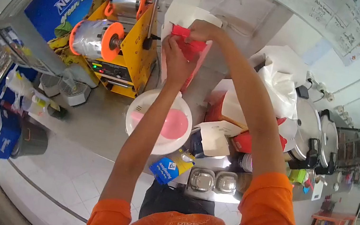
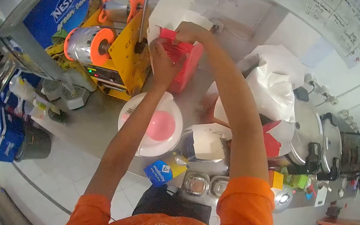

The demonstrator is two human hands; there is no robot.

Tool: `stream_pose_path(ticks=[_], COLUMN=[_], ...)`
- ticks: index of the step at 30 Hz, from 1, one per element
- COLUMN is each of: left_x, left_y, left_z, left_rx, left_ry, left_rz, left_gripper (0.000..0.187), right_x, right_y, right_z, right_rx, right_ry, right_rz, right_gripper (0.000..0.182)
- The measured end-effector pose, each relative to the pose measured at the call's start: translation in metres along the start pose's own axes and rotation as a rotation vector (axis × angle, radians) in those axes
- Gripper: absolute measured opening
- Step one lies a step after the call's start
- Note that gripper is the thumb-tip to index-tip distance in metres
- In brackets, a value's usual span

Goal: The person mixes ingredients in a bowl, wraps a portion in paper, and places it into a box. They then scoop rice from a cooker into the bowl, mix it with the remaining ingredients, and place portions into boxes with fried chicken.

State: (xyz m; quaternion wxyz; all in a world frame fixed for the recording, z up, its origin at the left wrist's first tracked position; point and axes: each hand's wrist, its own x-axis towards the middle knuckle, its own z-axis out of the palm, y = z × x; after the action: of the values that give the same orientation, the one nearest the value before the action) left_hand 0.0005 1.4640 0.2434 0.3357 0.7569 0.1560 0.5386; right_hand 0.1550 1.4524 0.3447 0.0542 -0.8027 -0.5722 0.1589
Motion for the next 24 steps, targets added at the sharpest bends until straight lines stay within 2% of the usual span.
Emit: stream_pose_path(ticks=[2, 4, 6, 10, 12, 13, 14, 16, 17, 18, 19, 20, 21, 22, 23, 24], left_x=[0.000, -0.002, -0.003, 0.001, 0.000, -0.002, -0.003, -0.001, 0.001, -0.001, -0.009, -0.034, -0.060, -0.068, -0.077, -0.093], left_y=[0.010, 0.010, 0.006, 0.001, 0.000, -0.002, -0.002, 0.014, 0.027, 0.042, 0.053, 0.033, 0.013, 0.078, 0.167, 0.221], left_z=[0.006, 0.010, 0.012, 0.014, 0.015, 0.016, 0.016, 0.008, 0.006, 0.002, -0.002, -0.002, -0.006, -0.023, -0.042, -0.052], left_rx=[0.117, 0.203, 0.293, 0.423, 0.447, 0.450, 0.452, 0.401, 0.350, 0.396, 0.407, 0.734, 0.771, 0.490, 0.086, -0.128], left_ry=[0.102, 0.100, 0.100, 0.104, 0.108, 0.093, 0.075, 0.071, 0.075, 0.179, 0.284, 0.300, 0.309, 0.259, 0.172, 0.122], left_rz=[0.021, 0.043, 0.071, 0.104, 0.116, 0.089, 0.062, 0.037, 0.007, 0.153, 0.300, 0.620, 0.797, 0.751, 0.655, 0.642], left_gripper=[0.079, 0.082, 0.085, 0.089, 0.087, 0.088, 0.088, 0.092, 0.096, 0.103, 0.110, 0.119, 0.128, 0.121, 0.115, 0.110], right_x=[-0.005, -0.002, -0.005, -0.016, -0.015, -0.030, -0.047, -0.100, -0.120, -0.145, -0.187, -0.216, -0.252, -0.286, -0.328, -0.364], right_y=[-0.006, -0.003, -0.007, -0.012, -0.003, -0.012, -0.019, -0.046, -0.050, -0.052, -0.066, -0.074, -0.080, -0.088, -0.094, -0.095], right_z=[-0.006, -0.001, 0.007, 0.000, -0.013, -0.051, -0.070, -0.107, -0.108, -0.106, -0.097, -0.071, -0.049, -0.028, -0.007, 0.016], right_rx=[-0.038, -0.071, -0.153, -0.219, -0.205, -0.148, -0.157, -0.011, -0.034, -0.071, -0.081, -0.059, 0.046, 0.089, 0.238, 0.374], right_ry=[0.011, 0.019, 0.214, 0.333, 0.679, 0.494, 0.719, 0.756, 0.829, 0.905, 0.834, 0.980, 0.902, 0.768, 0.756, 0.828], right_rz=[0.046, 0.090, -0.097, -0.047, -0.169, -0.102, -0.176, -0.260, -0.362, -0.443, -0.429, -0.374, -0.426, -0.350, -0.395, -0.345], right_gripper=[0.034, 0.031, 0.031, 0.033, 0.032, 0.035, 0.037, 0.038, 0.038, 0.039, 0.039, 0.037, 0.032, 0.028, 0.028, 0.030])
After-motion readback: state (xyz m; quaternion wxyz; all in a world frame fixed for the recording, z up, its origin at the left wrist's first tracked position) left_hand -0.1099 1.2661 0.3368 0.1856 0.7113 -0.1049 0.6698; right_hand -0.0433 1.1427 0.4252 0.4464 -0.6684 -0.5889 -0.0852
